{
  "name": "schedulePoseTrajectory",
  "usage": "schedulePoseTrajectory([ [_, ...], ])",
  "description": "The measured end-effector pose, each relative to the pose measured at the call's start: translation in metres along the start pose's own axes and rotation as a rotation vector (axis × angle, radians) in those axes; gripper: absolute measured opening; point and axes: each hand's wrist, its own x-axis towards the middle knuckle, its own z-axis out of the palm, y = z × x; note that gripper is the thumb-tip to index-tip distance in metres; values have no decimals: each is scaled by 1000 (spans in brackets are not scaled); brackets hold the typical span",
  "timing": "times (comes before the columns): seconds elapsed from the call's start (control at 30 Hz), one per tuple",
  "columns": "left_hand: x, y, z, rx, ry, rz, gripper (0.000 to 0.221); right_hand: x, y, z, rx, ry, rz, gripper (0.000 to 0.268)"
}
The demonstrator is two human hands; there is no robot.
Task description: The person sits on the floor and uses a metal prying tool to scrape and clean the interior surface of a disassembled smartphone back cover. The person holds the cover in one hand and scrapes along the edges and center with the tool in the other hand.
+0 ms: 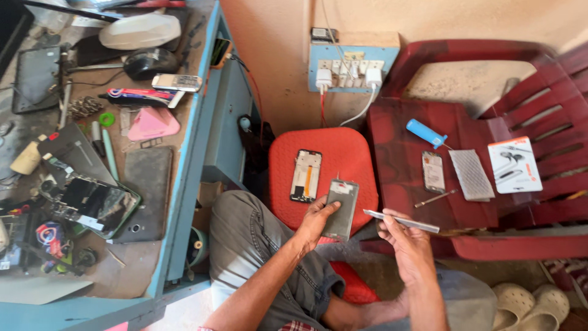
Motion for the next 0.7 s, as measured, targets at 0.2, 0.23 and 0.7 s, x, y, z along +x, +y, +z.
schedulePoseTrajectory([
  [0.2,-32,-15,54,21,-45,75,35,-45,-27,23,-191,51,-266,29],
  [0.23,-38,-18,64,38,-23,49,38,-53,-31,24,-282,35,-353,30],
  [0.7,-48,-17,45,47,-106,106,33,-60,-13,47,-639,178,-616,24],
])
